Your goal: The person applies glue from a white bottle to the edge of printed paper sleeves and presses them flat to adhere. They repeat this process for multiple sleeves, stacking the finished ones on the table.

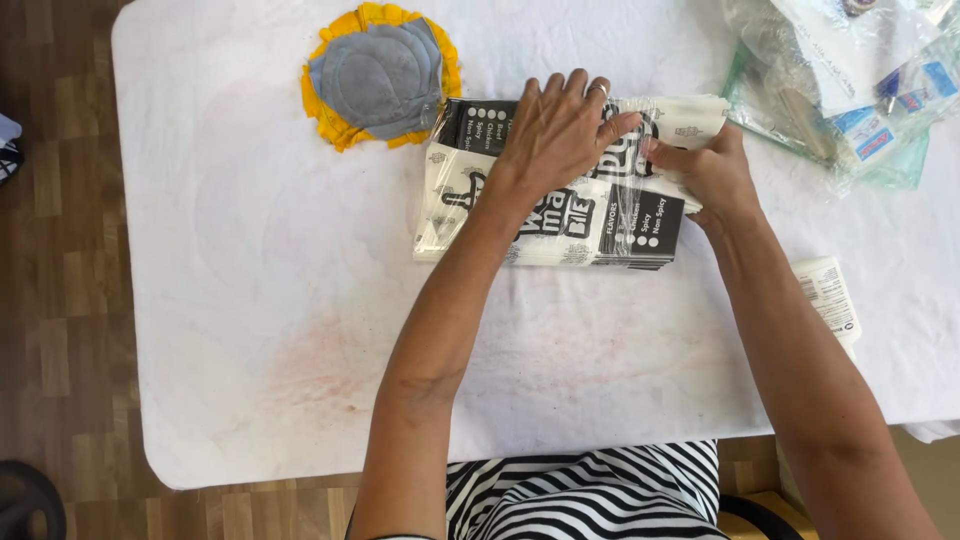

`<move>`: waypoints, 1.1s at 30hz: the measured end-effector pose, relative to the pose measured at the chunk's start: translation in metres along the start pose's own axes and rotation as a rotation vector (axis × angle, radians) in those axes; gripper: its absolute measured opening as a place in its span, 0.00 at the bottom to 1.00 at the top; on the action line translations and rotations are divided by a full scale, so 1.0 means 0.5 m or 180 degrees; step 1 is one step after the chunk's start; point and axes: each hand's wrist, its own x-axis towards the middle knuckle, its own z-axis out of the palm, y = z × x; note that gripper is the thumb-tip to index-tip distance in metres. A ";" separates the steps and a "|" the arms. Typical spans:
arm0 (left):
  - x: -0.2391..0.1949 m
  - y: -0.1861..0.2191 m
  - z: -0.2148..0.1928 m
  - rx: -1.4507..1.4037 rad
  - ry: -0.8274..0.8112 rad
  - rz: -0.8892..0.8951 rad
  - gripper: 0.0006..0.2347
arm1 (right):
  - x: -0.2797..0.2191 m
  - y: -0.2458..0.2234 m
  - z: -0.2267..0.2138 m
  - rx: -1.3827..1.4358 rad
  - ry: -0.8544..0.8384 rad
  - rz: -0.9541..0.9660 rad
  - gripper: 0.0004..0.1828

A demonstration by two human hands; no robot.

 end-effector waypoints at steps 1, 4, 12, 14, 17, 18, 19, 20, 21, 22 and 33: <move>-0.002 -0.004 -0.011 0.0005 0.0008 -0.0011 0.35 | 0.004 0.001 -0.004 -0.0004 -0.0013 -0.0006 0.10; -0.014 -0.030 -0.047 -0.0076 0.0251 0.0152 0.35 | 0.007 0.010 -0.023 0.0145 -0.0244 -0.0194 0.11; -0.107 -0.249 -0.156 -0.2002 -0.0336 -0.0587 0.05 | 0.027 0.025 -0.048 0.0179 -0.0390 -0.0047 0.13; -0.118 -0.269 -0.141 -0.2388 -0.0292 -0.0696 0.05 | 0.035 0.034 -0.050 0.0284 -0.0434 -0.0065 0.15; -0.114 -0.272 -0.124 -0.2667 -0.0190 -0.0798 0.06 | 0.037 0.038 -0.053 0.0309 -0.0437 -0.0039 0.17; -0.108 -0.271 -0.122 -0.2533 -0.0127 -0.0800 0.06 | 0.038 0.036 -0.053 0.0249 -0.0418 -0.0004 0.16; -0.096 -0.249 -0.125 -0.2536 -0.0129 -0.0785 0.06 | 0.038 0.032 -0.052 0.0250 -0.0404 -0.0011 0.16; -0.088 -0.227 -0.126 -0.1602 -0.0035 -0.0547 0.08 | 0.037 0.030 -0.049 0.0323 -0.0374 0.0020 0.17; -0.081 -0.205 -0.127 -0.0668 0.0055 -0.0302 0.11 | 0.035 0.027 -0.046 0.0396 -0.0345 0.0051 0.18; -0.070 -0.165 -0.121 -0.0667 0.0051 -0.0313 0.11 | 0.036 0.026 -0.042 0.0396 -0.0353 0.0058 0.18; -0.036 0.040 -0.022 0.0232 0.0846 0.0118 0.31 | 0.007 0.004 0.024 0.0491 -0.0337 -0.0396 0.09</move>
